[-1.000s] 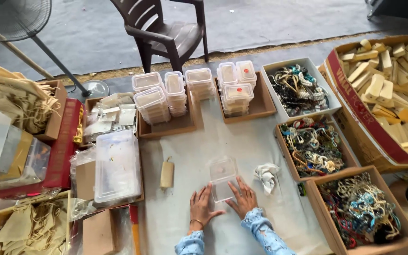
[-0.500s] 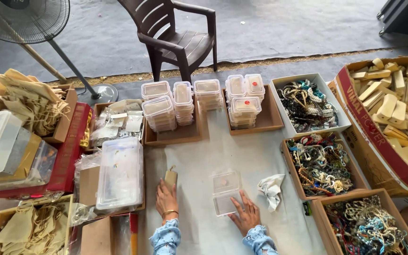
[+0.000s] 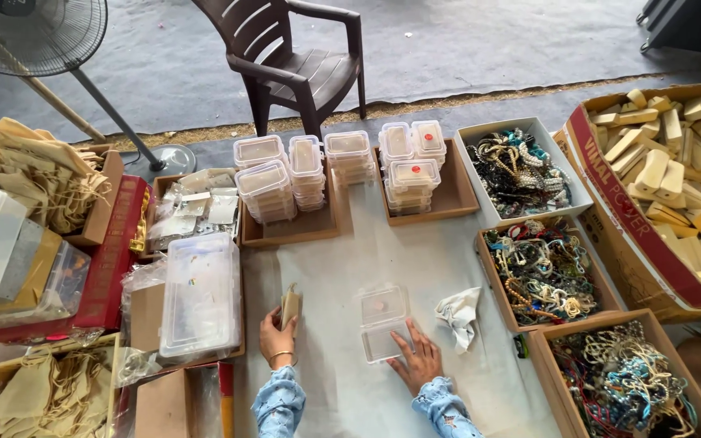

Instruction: Organizing small jewelry bags and components into plastic storage containers and cardboard boxes.

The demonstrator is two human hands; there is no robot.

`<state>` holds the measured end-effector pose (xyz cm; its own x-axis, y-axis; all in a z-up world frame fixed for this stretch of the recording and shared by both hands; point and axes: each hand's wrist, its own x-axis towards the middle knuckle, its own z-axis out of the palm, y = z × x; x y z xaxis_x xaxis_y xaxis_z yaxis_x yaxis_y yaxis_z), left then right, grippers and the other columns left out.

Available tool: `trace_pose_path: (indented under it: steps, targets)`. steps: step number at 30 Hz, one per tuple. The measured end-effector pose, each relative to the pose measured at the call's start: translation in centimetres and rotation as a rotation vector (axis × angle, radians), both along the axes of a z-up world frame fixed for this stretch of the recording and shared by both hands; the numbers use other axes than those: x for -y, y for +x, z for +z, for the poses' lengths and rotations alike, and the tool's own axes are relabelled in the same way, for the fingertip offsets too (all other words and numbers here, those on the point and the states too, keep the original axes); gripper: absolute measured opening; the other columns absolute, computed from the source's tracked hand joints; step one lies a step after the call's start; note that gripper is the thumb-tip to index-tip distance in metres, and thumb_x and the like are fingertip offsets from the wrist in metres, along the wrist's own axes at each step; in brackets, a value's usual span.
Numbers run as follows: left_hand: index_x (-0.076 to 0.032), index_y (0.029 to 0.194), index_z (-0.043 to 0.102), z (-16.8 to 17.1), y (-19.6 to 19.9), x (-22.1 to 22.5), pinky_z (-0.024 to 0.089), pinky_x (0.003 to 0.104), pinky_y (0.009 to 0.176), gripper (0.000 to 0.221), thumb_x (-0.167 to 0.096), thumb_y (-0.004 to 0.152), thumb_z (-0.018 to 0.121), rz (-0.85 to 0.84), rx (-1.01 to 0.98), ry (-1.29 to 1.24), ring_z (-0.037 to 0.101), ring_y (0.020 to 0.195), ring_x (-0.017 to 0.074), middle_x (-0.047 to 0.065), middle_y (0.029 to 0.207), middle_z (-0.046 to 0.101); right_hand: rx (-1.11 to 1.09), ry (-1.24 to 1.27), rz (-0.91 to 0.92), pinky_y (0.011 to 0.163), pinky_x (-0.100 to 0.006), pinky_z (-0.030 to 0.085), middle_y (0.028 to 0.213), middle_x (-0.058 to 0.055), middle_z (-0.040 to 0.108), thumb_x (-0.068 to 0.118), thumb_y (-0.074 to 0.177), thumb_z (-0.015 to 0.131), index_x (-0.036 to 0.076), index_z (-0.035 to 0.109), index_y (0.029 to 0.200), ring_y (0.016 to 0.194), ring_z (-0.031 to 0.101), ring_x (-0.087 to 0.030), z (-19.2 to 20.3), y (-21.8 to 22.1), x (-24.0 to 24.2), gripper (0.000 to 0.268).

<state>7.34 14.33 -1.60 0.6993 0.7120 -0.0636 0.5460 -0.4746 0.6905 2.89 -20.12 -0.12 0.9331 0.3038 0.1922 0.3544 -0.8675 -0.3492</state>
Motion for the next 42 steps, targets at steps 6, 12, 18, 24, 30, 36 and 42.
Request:
trace_pose_path:
  steps: [6, 12, 18, 24, 30, 36, 42]
  targets:
    - [-0.007, 0.12, 0.073, -2.6, -1.5, 0.0, 0.058, 0.035, 0.086, 0.051, -0.027, 0.076, 0.088, -0.022, 0.284, -0.372, 0.073, 0.099, 0.0201, 0.009, 0.112, 0.077, 0.0, -0.015, 0.001, 0.111, -0.047, 0.031, 0.163, -0.009, 0.024, 0.048, 0.085, 0.072, 0.03, 0.046, 0.147, 0.139, 0.038, -0.031, -0.3, -0.2, 0.0, 0.069]
    - [-0.005, 0.123, 0.074, 2.0, -3.4, 7.3, 0.058, 0.031, 0.08, 0.052, -0.031, 0.079, 0.085, -0.151, 0.28, -0.693, 0.073, 0.092, 0.0165, 0.009, 0.107, 0.078, 0.051, -0.007, -0.006, 0.111, -0.046, 0.033, 0.164, -0.008, 0.026, 0.049, 0.085, 0.072, 0.028, 0.044, 0.149, 0.14, 0.039, -0.03, -0.9, 0.0, 0.0, 0.073]
    - [-0.014, 0.116, 0.08, 5.6, -3.4, 12.8, 0.057, 0.031, 0.08, 0.033, -0.026, 0.086, 0.08, -0.554, 0.233, -0.573, 0.071, 0.091, 0.0183, 0.006, 0.102, 0.074, -0.001, 0.031, -0.024, 0.111, -0.047, 0.033, 0.164, -0.008, 0.029, 0.048, 0.082, 0.077, 0.02, 0.029, 0.157, 0.139, 0.041, -0.03, -2.3, -0.1, 0.0, 0.093]
    - [-0.023, 0.115, 0.079, 4.7, -1.9, 15.1, 0.056, 0.035, 0.08, 0.029, -0.032, 0.088, 0.075, -0.72, 0.089, -0.274, 0.072, 0.094, 0.025, 0.004, 0.106, 0.074, 0.071, 0.234, 0.024, 0.112, -0.049, 0.034, 0.16, -0.012, 0.036, 0.045, 0.074, 0.084, 0.006, 0.018, 0.158, 0.135, 0.046, -0.036, 0.5, 0.0, 0.6, 0.114]
    - [-0.027, 0.114, 0.078, 3.1, -1.5, 16.6, 0.043, 0.041, 0.089, 0.025, -0.032, 0.09, 0.072, -0.829, 0.052, -0.035, 0.069, 0.098, 0.0212, -0.002, 0.108, 0.074, 0.048, 0.338, 0.006, 0.109, -0.045, 0.041, 0.152, -0.014, 0.048, 0.043, 0.083, 0.079, 0.005, 0.033, 0.155, 0.13, 0.053, -0.036, -0.5, 0.6, 1.0, 0.094]
    - [-0.028, 0.113, 0.077, 1.9, -2.6, 18.0, 0.034, 0.044, 0.098, 0.023, -0.033, 0.091, 0.072, -0.802, -0.013, 0.003, 0.068, 0.103, 0.0167, -0.005, 0.106, 0.077, -0.096, 0.624, -0.225, 0.091, -0.035, 0.057, 0.133, -0.009, 0.067, 0.022, 0.097, 0.07, 0.012, 0.067, 0.13, 0.11, 0.07, -0.024, 0.2, 1.2, 0.2, 0.035]
    - [-0.023, 0.107, 0.077, 4.1, -4.1, 17.5, 0.04, 0.041, 0.1, 0.022, -0.025, 0.085, 0.078, -0.71, 0.279, 0.095, 0.065, 0.109, 0.0198, -0.005, 0.111, 0.077, -0.187, 0.69, -0.309, 0.079, -0.029, 0.061, 0.116, -0.003, 0.072, 0.012, 0.09, 0.074, 0.017, 0.078, 0.114, 0.096, 0.074, -0.018, 0.6, 2.2, 0.1, 0.024]
